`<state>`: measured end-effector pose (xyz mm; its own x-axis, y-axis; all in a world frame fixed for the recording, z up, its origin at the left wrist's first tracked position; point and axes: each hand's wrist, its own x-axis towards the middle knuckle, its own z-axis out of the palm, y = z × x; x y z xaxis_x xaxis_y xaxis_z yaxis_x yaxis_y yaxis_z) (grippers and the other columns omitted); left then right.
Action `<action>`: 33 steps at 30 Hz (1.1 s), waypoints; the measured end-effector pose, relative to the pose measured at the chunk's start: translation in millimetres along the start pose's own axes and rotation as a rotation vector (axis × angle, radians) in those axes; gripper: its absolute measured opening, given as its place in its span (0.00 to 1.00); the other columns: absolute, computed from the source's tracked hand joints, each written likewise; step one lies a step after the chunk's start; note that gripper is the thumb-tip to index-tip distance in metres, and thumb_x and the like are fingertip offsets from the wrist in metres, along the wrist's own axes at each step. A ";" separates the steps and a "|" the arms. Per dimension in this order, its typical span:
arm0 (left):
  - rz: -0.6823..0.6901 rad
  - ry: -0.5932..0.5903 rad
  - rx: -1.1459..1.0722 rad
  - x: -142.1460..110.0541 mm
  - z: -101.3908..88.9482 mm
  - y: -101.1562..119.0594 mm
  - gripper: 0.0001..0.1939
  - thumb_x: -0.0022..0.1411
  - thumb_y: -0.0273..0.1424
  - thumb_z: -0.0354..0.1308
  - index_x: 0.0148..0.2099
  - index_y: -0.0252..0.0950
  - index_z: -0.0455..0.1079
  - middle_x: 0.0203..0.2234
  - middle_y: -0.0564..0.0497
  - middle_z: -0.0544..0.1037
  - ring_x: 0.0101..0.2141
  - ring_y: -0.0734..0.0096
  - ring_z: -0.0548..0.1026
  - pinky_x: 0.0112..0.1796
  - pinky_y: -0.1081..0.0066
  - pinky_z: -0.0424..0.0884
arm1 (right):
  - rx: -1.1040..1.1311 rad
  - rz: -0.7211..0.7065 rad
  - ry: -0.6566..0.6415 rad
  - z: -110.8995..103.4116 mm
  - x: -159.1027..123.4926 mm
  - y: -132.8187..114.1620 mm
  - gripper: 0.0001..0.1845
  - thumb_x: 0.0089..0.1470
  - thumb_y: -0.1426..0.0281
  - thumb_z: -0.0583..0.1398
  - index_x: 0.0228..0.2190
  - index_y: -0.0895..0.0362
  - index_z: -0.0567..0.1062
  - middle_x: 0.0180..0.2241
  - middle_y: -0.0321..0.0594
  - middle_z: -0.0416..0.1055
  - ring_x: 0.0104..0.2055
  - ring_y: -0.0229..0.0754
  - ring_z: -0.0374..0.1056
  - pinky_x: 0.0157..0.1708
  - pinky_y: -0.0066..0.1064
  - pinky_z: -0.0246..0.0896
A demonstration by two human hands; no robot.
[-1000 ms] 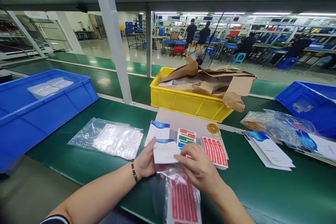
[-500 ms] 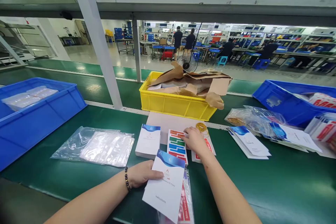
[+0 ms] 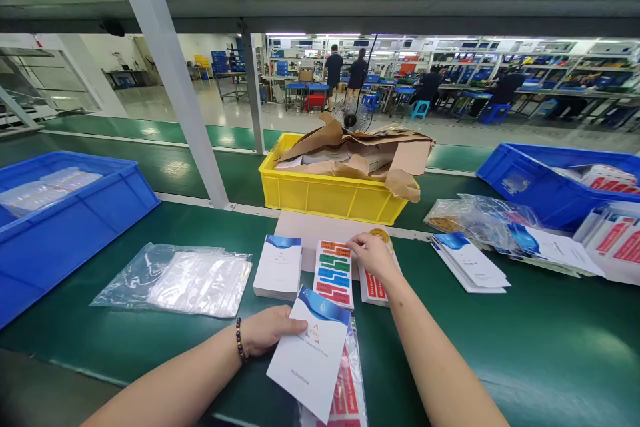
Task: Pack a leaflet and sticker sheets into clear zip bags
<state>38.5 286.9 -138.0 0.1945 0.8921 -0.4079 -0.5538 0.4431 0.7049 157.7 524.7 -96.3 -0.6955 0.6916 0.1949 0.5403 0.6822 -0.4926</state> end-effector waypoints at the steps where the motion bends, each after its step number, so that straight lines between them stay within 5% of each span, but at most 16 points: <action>1: 0.001 -0.007 0.011 -0.5 -0.3 0.2 0.22 0.38 0.38 0.66 0.35 0.27 0.73 0.30 0.42 0.77 0.28 0.70 0.73 0.36 0.69 0.66 | -0.001 -0.002 0.021 -0.1 1.1 1.3 0.14 0.49 0.62 0.52 0.23 0.56 0.72 0.29 0.38 0.72 0.32 0.39 0.66 0.32 0.28 0.58; 7: -0.019 -0.021 0.067 -2.4 -1.9 -0.8 0.22 0.38 0.40 0.66 0.34 0.28 0.73 0.29 0.43 0.76 0.27 0.72 0.72 0.34 0.71 0.66 | -0.066 -0.023 0.092 -1.7 3.2 3.2 0.16 0.52 0.61 0.49 0.27 0.56 0.72 0.34 0.40 0.70 0.38 0.41 0.64 0.37 0.31 0.57; 13: -0.053 -0.036 0.129 -3.1 0.0 -0.9 0.24 0.36 0.43 0.66 0.34 0.29 0.74 0.29 0.45 0.76 0.26 0.73 0.72 0.34 0.72 0.66 | -0.216 -0.109 -0.081 10.2 -5.7 -10.4 0.22 0.41 0.64 0.61 0.41 0.55 0.69 0.42 0.43 0.67 0.44 0.46 0.61 0.42 0.34 0.53; 21: -0.064 -0.041 0.117 -2.5 -1.4 -1.7 0.23 0.36 0.42 0.66 0.33 0.31 0.74 0.30 0.47 0.76 0.26 0.74 0.72 0.33 0.72 0.65 | -0.412 -0.097 -0.138 16.0 -12.0 -25.5 0.09 0.45 0.67 0.58 0.31 0.57 0.70 0.36 0.45 0.67 0.41 0.48 0.60 0.39 0.36 0.50; 33: -0.052 -0.059 0.119 -4.2 -0.7 -0.9 0.23 0.34 0.42 0.67 0.32 0.31 0.74 0.29 0.47 0.76 0.26 0.73 0.71 0.34 0.70 0.66 | -0.440 -0.063 -0.176 14.9 3.3 -21.0 0.16 0.37 0.63 0.63 0.29 0.57 0.68 0.33 0.44 0.66 0.38 0.47 0.61 0.36 0.33 0.51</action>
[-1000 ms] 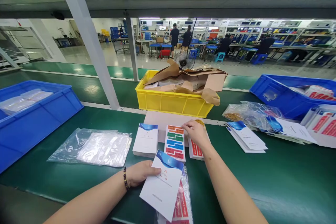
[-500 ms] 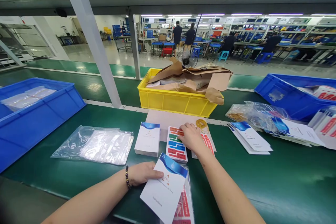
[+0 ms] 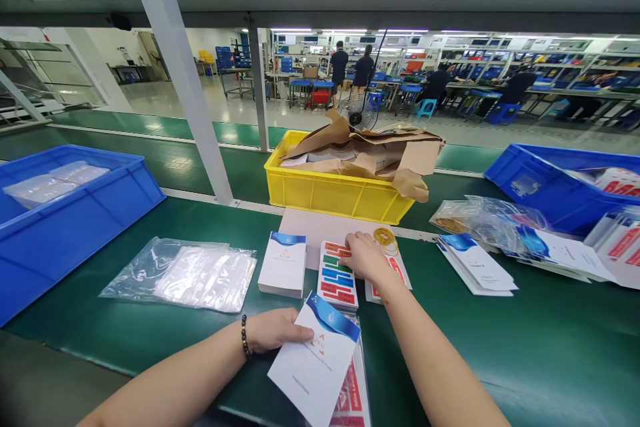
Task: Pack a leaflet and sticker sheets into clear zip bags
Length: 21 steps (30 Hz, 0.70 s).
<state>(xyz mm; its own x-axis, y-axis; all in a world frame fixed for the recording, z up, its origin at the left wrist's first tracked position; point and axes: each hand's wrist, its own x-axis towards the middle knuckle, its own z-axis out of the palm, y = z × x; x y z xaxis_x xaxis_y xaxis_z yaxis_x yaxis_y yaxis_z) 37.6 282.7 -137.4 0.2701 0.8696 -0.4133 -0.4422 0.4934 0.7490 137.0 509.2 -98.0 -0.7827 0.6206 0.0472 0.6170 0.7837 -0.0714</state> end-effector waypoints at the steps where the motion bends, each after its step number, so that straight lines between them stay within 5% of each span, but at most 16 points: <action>1: 0.004 -0.003 -0.008 0.1 -0.1 -0.1 0.23 0.34 0.41 0.67 0.32 0.30 0.74 0.29 0.47 0.76 0.27 0.73 0.71 0.35 0.70 0.66 | 0.010 0.002 0.002 -0.1 -0.1 -0.7 0.16 0.36 0.64 0.63 0.28 0.57 0.68 0.33 0.44 0.67 0.37 0.47 0.61 0.35 0.32 0.51; 8: 0.011 0.042 -0.126 2.8 0.6 -1.0 0.21 0.36 0.37 0.67 0.33 0.28 0.73 0.29 0.44 0.76 0.27 0.71 0.72 0.36 0.68 0.65 | 0.206 -0.012 0.033 -9.8 -5.7 1.9 0.03 0.45 0.70 0.55 0.26 0.57 0.69 0.27 0.40 0.69 0.30 0.40 0.64 0.29 0.28 0.53; 13: 0.048 0.043 -0.325 5.3 0.8 -0.1 0.18 0.40 0.29 0.65 0.36 0.25 0.71 0.30 0.40 0.76 0.31 0.64 0.74 0.42 0.61 0.63 | 0.426 0.059 0.188 -33.6 -20.6 30.6 0.17 0.54 0.61 0.47 0.28 0.58 0.71 0.20 0.36 0.66 0.23 0.36 0.62 0.25 0.27 0.55; 16: 0.047 0.086 -0.376 8.5 0.8 0.2 0.16 0.45 0.30 0.63 0.37 0.25 0.71 0.31 0.39 0.76 0.32 0.62 0.74 0.43 0.59 0.62 | 0.793 0.216 0.307 -37.9 -39.0 34.4 0.19 0.52 0.57 0.50 0.31 0.59 0.71 0.13 0.31 0.59 0.16 0.34 0.55 0.18 0.25 0.50; 18: 0.062 0.079 -0.429 11.0 2.3 0.7 0.19 0.50 0.36 0.59 0.39 0.25 0.70 0.34 0.38 0.76 0.34 0.61 0.74 0.45 0.59 0.62 | 1.013 0.261 0.212 -33.9 -53.9 22.3 0.18 0.48 0.56 0.55 0.29 0.59 0.71 0.12 0.30 0.58 0.14 0.32 0.52 0.15 0.24 0.46; 21: 0.118 0.006 -0.521 13.9 6.1 1.6 0.26 0.55 0.45 0.50 0.45 0.27 0.67 0.40 0.39 0.74 0.39 0.60 0.73 0.48 0.59 0.60 | 1.015 0.162 -0.093 -22.9 -74.6 -7.6 0.18 0.47 0.56 0.56 0.29 0.59 0.73 0.15 0.33 0.64 0.15 0.32 0.54 0.15 0.25 0.48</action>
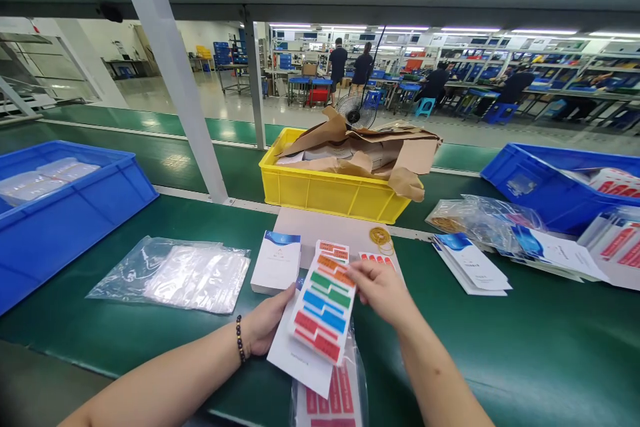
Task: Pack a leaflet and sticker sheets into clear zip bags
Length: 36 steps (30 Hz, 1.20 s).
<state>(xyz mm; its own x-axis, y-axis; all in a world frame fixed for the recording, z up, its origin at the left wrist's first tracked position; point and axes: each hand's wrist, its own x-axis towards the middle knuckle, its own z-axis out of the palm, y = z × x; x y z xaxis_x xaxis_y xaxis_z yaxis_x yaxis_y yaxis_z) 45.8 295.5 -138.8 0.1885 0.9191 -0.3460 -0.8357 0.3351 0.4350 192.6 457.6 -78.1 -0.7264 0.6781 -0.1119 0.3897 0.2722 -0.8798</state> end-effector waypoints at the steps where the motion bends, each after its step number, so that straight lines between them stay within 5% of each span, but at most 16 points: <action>1: 0.012 -0.008 -0.006 0.4 1.0 -0.4 0.26 0.56 0.45 0.50 0.46 0.26 0.67 0.40 0.39 0.74 0.40 0.60 0.73 0.48 0.59 0.60 | -0.066 -0.019 -0.055 8.7 -5.6 -0.6 0.18 0.48 0.56 0.55 0.30 0.58 0.73 0.18 0.35 0.67 0.16 0.34 0.58 0.17 0.26 0.51; 4: 0.043 0.054 0.052 -0.3 2.0 -0.6 0.20 0.55 0.37 0.54 0.44 0.24 0.68 0.37 0.38 0.75 0.37 0.61 0.74 0.48 0.58 0.61 | -0.323 -0.160 0.015 14.6 -15.6 2.5 0.16 0.52 0.59 0.52 0.32 0.55 0.73 0.28 0.39 0.72 0.29 0.41 0.66 0.29 0.30 0.60; 7: 0.063 0.104 0.070 -2.3 1.4 0.4 0.17 0.54 0.33 0.56 0.43 0.24 0.68 0.37 0.37 0.75 0.36 0.60 0.75 0.47 0.57 0.62 | -0.627 -0.257 0.224 -7.4 -17.3 17.1 0.14 0.52 0.62 0.50 0.34 0.55 0.72 0.38 0.41 0.70 0.41 0.44 0.64 0.41 0.34 0.58; 12: 0.068 0.103 0.027 -3.2 0.2 0.6 0.18 0.56 0.34 0.54 0.44 0.23 0.67 0.39 0.37 0.74 0.39 0.58 0.74 0.47 0.57 0.63 | -1.044 -0.085 0.217 -35.9 -13.5 46.6 0.22 0.40 0.63 0.59 0.40 0.55 0.66 0.43 0.45 0.65 0.46 0.52 0.59 0.38 0.40 0.56; 22: 0.101 0.086 0.001 -2.6 0.4 2.4 0.19 0.55 0.33 0.55 0.47 0.25 0.65 0.42 0.37 0.73 0.42 0.55 0.72 0.46 0.56 0.63 | -0.986 -0.109 0.079 -43.0 -15.8 51.5 0.14 0.49 0.65 0.53 0.38 0.52 0.70 0.42 0.43 0.66 0.41 0.46 0.64 0.37 0.37 0.58; 25: 0.169 0.135 0.059 -2.0 2.0 1.2 0.19 0.53 0.33 0.57 0.45 0.26 0.66 0.40 0.38 0.74 0.40 0.56 0.73 0.45 0.56 0.64 | -0.959 -0.140 0.123 -45.2 -15.1 52.9 0.16 0.50 0.71 0.49 0.37 0.54 0.73 0.41 0.43 0.69 0.42 0.45 0.65 0.40 0.36 0.60; 28: 0.197 0.202 0.083 -0.8 2.0 0.6 0.17 0.51 0.32 0.59 0.42 0.26 0.68 0.37 0.38 0.75 0.37 0.57 0.74 0.44 0.56 0.65 | -0.924 -0.268 0.433 -28.9 -19.2 41.0 0.18 0.51 0.73 0.48 0.39 0.58 0.73 0.42 0.46 0.69 0.45 0.47 0.64 0.43 0.39 0.59; 30: 0.213 0.227 0.072 0.1 2.6 1.2 0.15 0.51 0.31 0.59 0.40 0.26 0.68 0.35 0.39 0.76 0.36 0.57 0.75 0.43 0.57 0.66 | -0.860 -0.495 0.587 -6.0 -26.4 26.4 0.18 0.51 0.73 0.50 0.43 0.58 0.70 0.44 0.46 0.68 0.46 0.47 0.62 0.46 0.40 0.57; 33: 0.246 0.223 0.050 1.2 6.1 3.2 0.15 0.51 0.32 0.58 0.38 0.25 0.69 0.31 0.40 0.77 0.35 0.58 0.75 0.42 0.59 0.66 | -0.814 -0.827 0.450 36.1 -40.4 6.6 0.21 0.49 0.76 0.53 0.46 0.53 0.67 0.43 0.44 0.69 0.44 0.47 0.63 0.43 0.41 0.58; 36: 0.234 0.168 -0.002 2.1 10.5 4.0 0.20 0.53 0.41 0.54 0.39 0.26 0.69 0.33 0.41 0.76 0.38 0.58 0.74 0.44 0.61 0.65 | -0.850 -0.969 0.283 68.8 -49.9 -0.6 0.18 0.49 0.77 0.53 0.43 0.54 0.69 0.37 0.43 0.71 0.38 0.46 0.64 0.36 0.41 0.60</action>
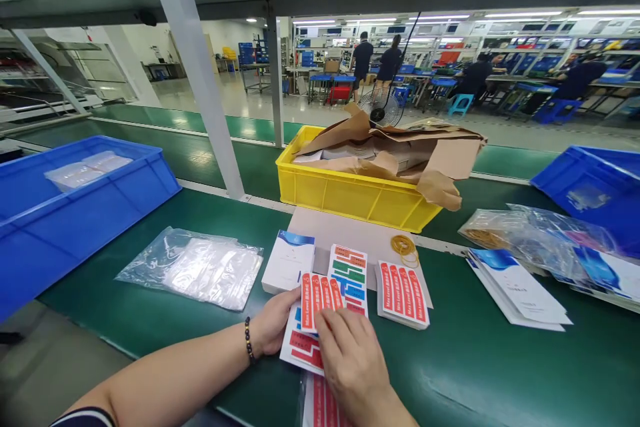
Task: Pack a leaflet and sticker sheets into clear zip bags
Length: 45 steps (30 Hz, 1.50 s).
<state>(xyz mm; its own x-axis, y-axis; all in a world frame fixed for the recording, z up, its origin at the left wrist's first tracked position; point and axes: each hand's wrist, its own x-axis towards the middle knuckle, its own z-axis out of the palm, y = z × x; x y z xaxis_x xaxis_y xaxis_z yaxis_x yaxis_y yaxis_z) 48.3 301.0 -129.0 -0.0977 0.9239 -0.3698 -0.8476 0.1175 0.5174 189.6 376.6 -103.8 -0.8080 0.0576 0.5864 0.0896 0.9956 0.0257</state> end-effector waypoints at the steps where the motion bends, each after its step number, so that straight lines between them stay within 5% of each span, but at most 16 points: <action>1: -0.010 -0.011 -0.017 0.1 0.8 -0.4 0.23 0.53 0.43 0.53 0.40 0.27 0.69 0.34 0.40 0.76 0.39 0.58 0.73 0.44 0.62 0.64 | 0.006 -0.029 -0.029 3.7 0.0 -5.5 0.17 0.49 0.77 0.53 0.41 0.55 0.70 0.36 0.44 0.72 0.36 0.46 0.64 0.34 0.40 0.59; 10: 0.118 -0.003 0.020 0.8 -5.0 -6.3 0.28 0.55 0.48 0.49 0.44 0.28 0.68 0.41 0.40 0.73 0.43 0.60 0.71 0.47 0.64 0.62 | 0.118 -0.074 -0.102 6.1 4.1 -12.6 0.13 0.50 0.78 0.51 0.36 0.57 0.71 0.30 0.45 0.70 0.30 0.42 0.61 0.28 0.36 0.57; 14: 0.163 -0.061 0.139 -2.5 -3.7 -4.0 0.22 0.50 0.38 0.58 0.43 0.26 0.68 0.37 0.40 0.75 0.40 0.58 0.72 0.45 0.63 0.63 | 0.261 -0.047 -0.125 -0.4 6.9 -13.2 0.10 0.49 0.76 0.54 0.36 0.57 0.70 0.29 0.43 0.69 0.29 0.42 0.61 0.27 0.36 0.57; 17: 0.172 -0.101 0.181 -4.9 -3.5 -3.0 0.21 0.50 0.36 0.59 0.43 0.27 0.68 0.35 0.40 0.75 0.36 0.59 0.74 0.41 0.63 0.65 | 0.416 0.171 -0.059 -1.9 2.1 -0.5 0.17 0.48 0.71 0.57 0.42 0.55 0.67 0.37 0.46 0.67 0.37 0.46 0.62 0.35 0.40 0.60; 20: 0.134 -0.103 0.237 -6.7 -5.4 -2.6 0.21 0.50 0.38 0.58 0.43 0.27 0.68 0.32 0.41 0.76 0.32 0.62 0.74 0.37 0.64 0.66 | 0.673 0.673 0.041 1.0 -2.2 18.4 0.21 0.50 0.66 0.55 0.47 0.53 0.61 0.41 0.47 0.65 0.38 0.46 0.64 0.37 0.40 0.62; 23: 0.099 -0.124 0.319 -8.9 -7.6 -0.4 0.22 0.49 0.41 0.59 0.41 0.27 0.68 0.31 0.41 0.75 0.30 0.64 0.74 0.36 0.66 0.66 | 1.164 1.032 -0.095 5.0 -0.8 32.7 0.21 0.48 0.62 0.57 0.44 0.55 0.61 0.40 0.46 0.66 0.34 0.43 0.67 0.32 0.37 0.65; 28: 0.102 -0.127 0.467 -11.6 -10.6 5.9 0.22 0.49 0.43 0.58 0.38 0.28 0.68 0.29 0.43 0.75 0.28 0.68 0.72 0.33 0.69 0.66 | 1.426 1.222 -0.034 2.9 7.3 34.4 0.28 0.40 0.61 0.63 0.43 0.54 0.62 0.45 0.46 0.65 0.36 0.44 0.69 0.28 0.32 0.66; 33: 0.094 -0.192 0.654 -10.7 -12.2 7.3 0.23 0.52 0.44 0.54 0.40 0.29 0.69 0.30 0.45 0.74 0.29 0.69 0.72 0.34 0.69 0.66 | 1.642 1.156 -0.231 2.4 5.0 31.8 0.18 0.39 0.66 0.65 0.35 0.59 0.71 0.32 0.43 0.73 0.33 0.44 0.70 0.33 0.36 0.66; 40: 0.356 -0.239 1.320 -11.9 -10.0 13.9 0.09 0.51 0.31 0.56 0.32 0.31 0.73 0.26 0.50 0.73 0.28 0.73 0.69 0.32 0.75 0.64 | 1.415 1.353 0.477 7.5 -0.6 58.7 0.16 0.34 0.67 0.67 0.30 0.56 0.73 0.28 0.36 0.74 0.27 0.37 0.69 0.24 0.27 0.66; 45: 0.450 -0.392 1.354 -14.9 -6.3 17.8 0.11 0.57 0.27 0.48 0.37 0.33 0.72 0.31 0.49 0.74 0.34 0.73 0.70 0.38 0.75 0.63 | 1.421 1.317 0.327 8.5 -0.2 54.2 0.16 0.35 0.67 0.67 0.30 0.59 0.74 0.27 0.39 0.74 0.26 0.39 0.69 0.24 0.28 0.67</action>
<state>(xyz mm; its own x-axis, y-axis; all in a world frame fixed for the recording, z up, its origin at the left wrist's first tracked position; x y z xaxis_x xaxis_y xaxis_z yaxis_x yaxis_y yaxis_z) 31.3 287.0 -119.2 0.1165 0.9851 0.1263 0.3566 -0.1602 0.9204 189.7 431.1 -109.4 -0.5060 0.8392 -0.1992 -0.1442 -0.3099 -0.9398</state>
